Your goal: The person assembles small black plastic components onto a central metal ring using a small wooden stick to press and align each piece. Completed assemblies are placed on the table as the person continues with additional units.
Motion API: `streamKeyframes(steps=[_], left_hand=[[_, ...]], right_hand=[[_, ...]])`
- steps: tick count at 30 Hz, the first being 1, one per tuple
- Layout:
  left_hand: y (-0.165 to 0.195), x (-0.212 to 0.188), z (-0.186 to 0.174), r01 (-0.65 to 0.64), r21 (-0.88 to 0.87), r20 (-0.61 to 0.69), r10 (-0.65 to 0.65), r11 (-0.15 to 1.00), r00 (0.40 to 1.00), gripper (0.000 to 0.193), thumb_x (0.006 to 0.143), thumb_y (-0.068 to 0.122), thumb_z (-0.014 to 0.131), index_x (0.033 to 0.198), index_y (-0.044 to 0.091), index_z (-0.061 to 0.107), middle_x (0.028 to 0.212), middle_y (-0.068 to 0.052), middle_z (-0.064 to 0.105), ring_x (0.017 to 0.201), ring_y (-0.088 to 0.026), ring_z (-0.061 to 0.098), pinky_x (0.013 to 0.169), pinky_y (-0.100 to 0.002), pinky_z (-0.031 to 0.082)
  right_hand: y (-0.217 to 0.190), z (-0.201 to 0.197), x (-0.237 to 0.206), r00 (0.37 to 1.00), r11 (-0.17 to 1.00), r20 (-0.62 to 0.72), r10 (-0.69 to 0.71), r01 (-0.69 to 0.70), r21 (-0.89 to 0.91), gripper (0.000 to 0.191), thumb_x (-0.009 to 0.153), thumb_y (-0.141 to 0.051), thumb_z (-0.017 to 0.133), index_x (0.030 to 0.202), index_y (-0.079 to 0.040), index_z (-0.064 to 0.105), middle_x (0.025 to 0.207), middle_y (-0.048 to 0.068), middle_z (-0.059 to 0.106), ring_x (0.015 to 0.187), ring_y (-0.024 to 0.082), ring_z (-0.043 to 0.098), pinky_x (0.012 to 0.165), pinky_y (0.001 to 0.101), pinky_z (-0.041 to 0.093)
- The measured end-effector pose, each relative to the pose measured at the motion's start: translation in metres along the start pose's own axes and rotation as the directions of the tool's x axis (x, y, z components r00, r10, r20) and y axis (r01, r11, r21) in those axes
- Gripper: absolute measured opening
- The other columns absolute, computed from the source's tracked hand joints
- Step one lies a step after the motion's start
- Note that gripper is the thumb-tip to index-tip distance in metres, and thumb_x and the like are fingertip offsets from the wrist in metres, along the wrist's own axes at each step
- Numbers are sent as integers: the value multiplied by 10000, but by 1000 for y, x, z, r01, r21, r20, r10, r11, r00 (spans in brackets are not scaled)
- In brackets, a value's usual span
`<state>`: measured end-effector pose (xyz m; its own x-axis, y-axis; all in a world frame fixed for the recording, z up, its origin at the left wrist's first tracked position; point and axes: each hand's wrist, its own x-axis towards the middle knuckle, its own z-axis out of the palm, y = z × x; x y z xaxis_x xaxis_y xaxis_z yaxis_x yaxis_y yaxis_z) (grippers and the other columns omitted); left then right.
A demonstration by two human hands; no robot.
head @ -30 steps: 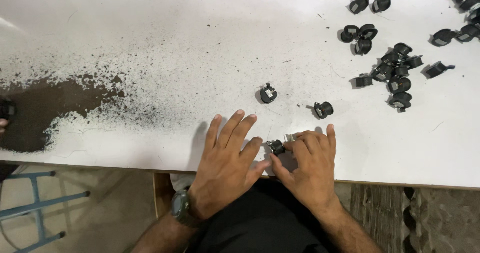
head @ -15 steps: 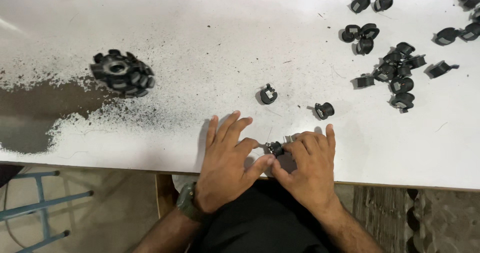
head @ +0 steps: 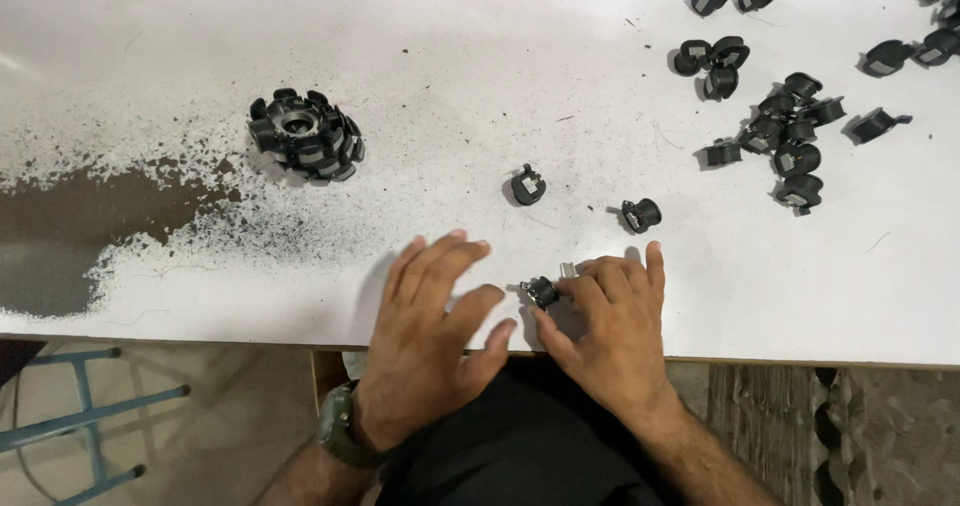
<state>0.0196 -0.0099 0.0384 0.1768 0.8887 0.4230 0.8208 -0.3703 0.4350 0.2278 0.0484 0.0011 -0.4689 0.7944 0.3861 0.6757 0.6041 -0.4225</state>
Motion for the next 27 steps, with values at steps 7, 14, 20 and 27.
streamKeyframes(steps=[7, 14, 20, 27], left_hand=[[6, -2, 23, 21, 16, 68, -22, 1000, 997, 273, 858, 253, 766, 1046, 71, 690, 1371, -163, 561, 1401, -331, 452, 1180, -562, 320], [0, -12, 38, 133, 24, 21, -134, 991, 991, 179, 862, 191, 763, 1004, 93, 712, 1314, -99, 612, 1352, -273, 505, 1179, -555, 298], [-1, -16, 40, 133, -52, -66, -137, 990, 988, 139, 860, 162, 787, 982, 112, 742, 1259, -64, 646, 1298, -246, 563, 1178, -540, 310], [-3, -19, 42, 102, -54, -90, -107, 993, 990, 153, 873, 152, 785, 1016, 112, 748, 1269, -66, 640, 1293, -245, 572, 1182, -539, 335]], right_hand=[[6, 4, -21, 983, 992, -176, -50, 69, 105, 271, 858, -119, 789, 1109, -109, 688, 1037, 72, 618, 1180, 275, 601, 1300, 595, 210], [1, 22, -33, 977, 950, -170, -132, 174, 261, 374, 799, -45, 768, 1118, -86, 576, 1057, 79, 666, 1149, 261, 632, 1278, 605, 196], [-3, 23, -28, 982, 970, -142, -123, 149, 194, 395, 745, -33, 798, 1086, -96, 607, 1016, 87, 678, 1110, 253, 628, 1260, 601, 209], [-5, 22, -26, 983, 972, -140, -116, 141, 188, 378, 734, -19, 811, 1050, -97, 619, 990, 71, 676, 1100, 238, 631, 1266, 597, 226]])
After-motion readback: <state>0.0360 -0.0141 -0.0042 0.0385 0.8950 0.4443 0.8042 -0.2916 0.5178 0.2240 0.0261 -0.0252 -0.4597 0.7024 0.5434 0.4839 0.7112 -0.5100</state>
